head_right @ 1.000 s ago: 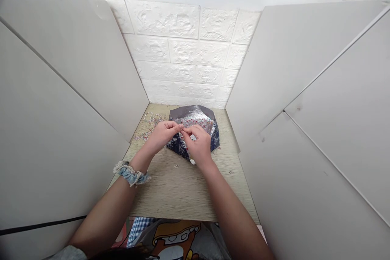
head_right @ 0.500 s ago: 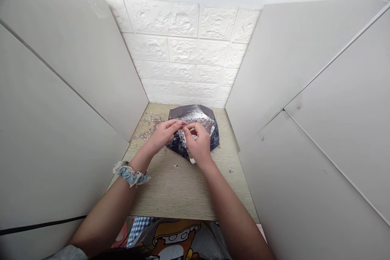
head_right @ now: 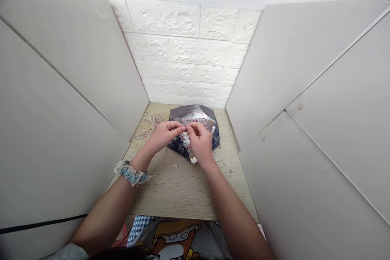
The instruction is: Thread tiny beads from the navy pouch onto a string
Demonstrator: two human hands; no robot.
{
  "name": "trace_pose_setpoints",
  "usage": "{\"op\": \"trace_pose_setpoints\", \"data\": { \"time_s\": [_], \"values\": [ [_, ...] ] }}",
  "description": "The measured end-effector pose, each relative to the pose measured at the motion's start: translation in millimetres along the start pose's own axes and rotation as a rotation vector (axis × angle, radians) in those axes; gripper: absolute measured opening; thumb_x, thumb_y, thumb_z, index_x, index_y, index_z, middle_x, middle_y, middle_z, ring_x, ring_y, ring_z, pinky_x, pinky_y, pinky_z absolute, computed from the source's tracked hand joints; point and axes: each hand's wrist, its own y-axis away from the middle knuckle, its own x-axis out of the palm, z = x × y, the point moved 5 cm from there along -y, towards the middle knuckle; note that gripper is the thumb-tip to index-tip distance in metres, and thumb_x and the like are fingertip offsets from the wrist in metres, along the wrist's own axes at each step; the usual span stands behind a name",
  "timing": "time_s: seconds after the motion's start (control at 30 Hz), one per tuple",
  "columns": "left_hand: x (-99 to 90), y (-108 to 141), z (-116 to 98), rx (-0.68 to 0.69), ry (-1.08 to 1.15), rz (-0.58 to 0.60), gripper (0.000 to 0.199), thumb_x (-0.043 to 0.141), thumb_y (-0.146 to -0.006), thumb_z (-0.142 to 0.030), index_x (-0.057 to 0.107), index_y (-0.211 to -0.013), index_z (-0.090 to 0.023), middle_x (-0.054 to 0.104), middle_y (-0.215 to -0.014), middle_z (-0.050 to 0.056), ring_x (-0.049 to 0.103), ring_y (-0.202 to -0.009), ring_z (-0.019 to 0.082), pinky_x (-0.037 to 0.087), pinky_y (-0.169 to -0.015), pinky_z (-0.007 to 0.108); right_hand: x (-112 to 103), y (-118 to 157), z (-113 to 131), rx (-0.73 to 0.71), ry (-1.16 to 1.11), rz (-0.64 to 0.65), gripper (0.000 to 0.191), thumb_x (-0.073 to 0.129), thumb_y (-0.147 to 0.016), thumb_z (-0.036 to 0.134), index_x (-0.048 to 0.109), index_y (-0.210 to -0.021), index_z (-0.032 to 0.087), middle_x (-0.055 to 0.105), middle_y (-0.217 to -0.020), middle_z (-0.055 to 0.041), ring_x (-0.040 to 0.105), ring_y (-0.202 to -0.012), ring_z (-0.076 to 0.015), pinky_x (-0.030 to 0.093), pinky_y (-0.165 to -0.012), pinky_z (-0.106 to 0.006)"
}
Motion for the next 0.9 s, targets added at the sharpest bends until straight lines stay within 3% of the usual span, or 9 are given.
{"op": "trace_pose_setpoints", "data": {
  "time_s": [0.23, 0.53, 0.73, 0.9],
  "values": [
    [0.2, -2, 4, -0.024, -0.012, 0.000, 0.034, 0.049, -0.071, -0.045, 0.062, -0.072, -0.013, 0.062, -0.072, 0.003, 0.051, -0.066, 0.011, 0.036, -0.061, 0.022, -12, -4, 4, 0.025, -0.152, -0.126, 0.019, 0.050, -0.077, 0.037, 0.048, -0.077, 0.018, 0.056, -0.060, 0.0023, 0.050, -0.048, -0.0087, 0.042, -0.049, -0.022],
    [-0.8, -3, 5, -0.025, -0.013, -0.014, 0.032, 0.049, -0.072, -0.043, 0.061, -0.070, -0.014, 0.063, -0.074, 0.003, 0.053, -0.070, 0.011, 0.037, -0.064, 0.022, -43, -15, -7, 0.087, -0.515, -0.393, 0.020, 0.052, -0.077, 0.036, 0.039, -0.079, 0.020, 0.065, -0.079, 0.0001, 0.062, -0.055, -0.0101, 0.049, -0.061, -0.025],
    [0.2, -2, 8, -0.123, 0.049, 0.015, 0.031, 0.047, -0.071, -0.043, 0.056, -0.068, -0.014, 0.057, -0.065, 0.002, 0.038, -0.044, 0.005, 0.031, -0.044, 0.020, -56, -20, -12, 0.104, -0.573, -0.466, 0.020, 0.054, -0.075, 0.035, 0.041, -0.079, 0.020, 0.061, -0.086, 0.0014, 0.063, -0.060, -0.0100, 0.051, -0.072, -0.029],
    [4.8, -1, 12, -0.251, 0.208, 0.086, 0.024, 0.048, -0.072, -0.038, 0.052, -0.072, -0.013, 0.045, -0.054, -0.003, 0.031, -0.038, 0.003, 0.022, -0.037, 0.017, -66, -20, -12, 0.089, -0.575, -0.585, 0.024, 0.056, -0.072, 0.038, 0.041, -0.077, 0.020, 0.058, -0.090, 0.0019, 0.064, -0.070, -0.0118, 0.049, -0.080, -0.034]
  ]
}}
